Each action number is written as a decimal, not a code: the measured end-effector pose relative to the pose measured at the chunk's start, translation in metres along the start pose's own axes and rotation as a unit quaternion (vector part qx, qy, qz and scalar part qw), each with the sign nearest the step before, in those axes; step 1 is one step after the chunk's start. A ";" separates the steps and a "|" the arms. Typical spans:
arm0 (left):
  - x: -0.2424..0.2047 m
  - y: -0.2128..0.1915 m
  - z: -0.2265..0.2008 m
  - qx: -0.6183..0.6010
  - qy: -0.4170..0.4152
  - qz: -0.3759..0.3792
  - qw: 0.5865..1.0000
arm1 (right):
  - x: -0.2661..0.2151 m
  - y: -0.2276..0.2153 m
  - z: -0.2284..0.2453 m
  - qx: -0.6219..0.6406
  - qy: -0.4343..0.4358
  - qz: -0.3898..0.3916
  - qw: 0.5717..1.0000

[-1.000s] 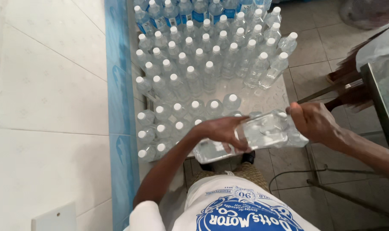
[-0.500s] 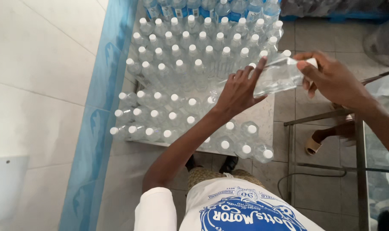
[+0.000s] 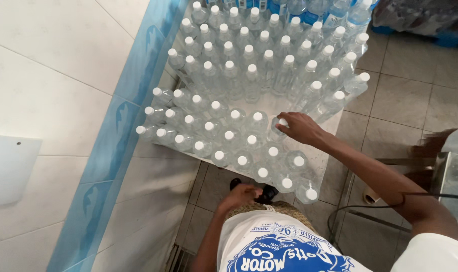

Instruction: The person repeatedly picks up clear plastic water bottles from a table, places white caps on them, and secures the caps by hand. The capped bottles are then placed back onto the table among other bottles.

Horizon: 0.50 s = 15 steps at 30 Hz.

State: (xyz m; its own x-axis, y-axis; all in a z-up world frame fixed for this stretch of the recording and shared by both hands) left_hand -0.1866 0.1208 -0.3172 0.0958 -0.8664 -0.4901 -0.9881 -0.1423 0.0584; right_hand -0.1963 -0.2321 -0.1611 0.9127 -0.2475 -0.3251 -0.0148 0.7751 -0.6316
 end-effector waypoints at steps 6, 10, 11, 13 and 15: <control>0.047 0.024 0.041 -0.063 0.008 0.008 0.998 | -0.006 0.004 0.018 -0.052 0.041 0.062 0.996; 0.037 0.018 0.024 -0.017 -0.019 0.054 0.998 | -0.009 -0.055 0.024 -0.056 0.084 0.024 0.995; 0.034 0.016 0.013 0.013 -0.016 0.070 0.997 | -0.001 -0.076 0.003 -0.174 0.054 -0.098 0.978; 0.028 0.008 0.004 0.045 -0.014 0.091 0.995 | 0.016 -0.096 -0.042 -0.288 0.027 -0.218 0.932; 0.026 -0.003 0.009 0.151 -0.011 0.116 0.982 | 0.042 -0.097 -0.095 -0.355 0.061 -0.185 0.914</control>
State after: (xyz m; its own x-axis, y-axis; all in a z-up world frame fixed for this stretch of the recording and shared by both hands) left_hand -0.1820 0.1032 -0.3374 -0.1348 -0.8477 -0.5130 -0.9741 0.2083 -0.0881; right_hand -0.1953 -0.3732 -0.1809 0.8573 -0.5129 -0.0451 -0.0147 0.0632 -0.9979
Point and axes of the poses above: each hand's wrist, its own x-axis towards the middle knuckle, its own y-axis out of the palm, z = x × y, the point moved 4 cm from there along x, towards the middle knuckle, and after that the axes turned 14 degrees about x, right-handed, at the moved point
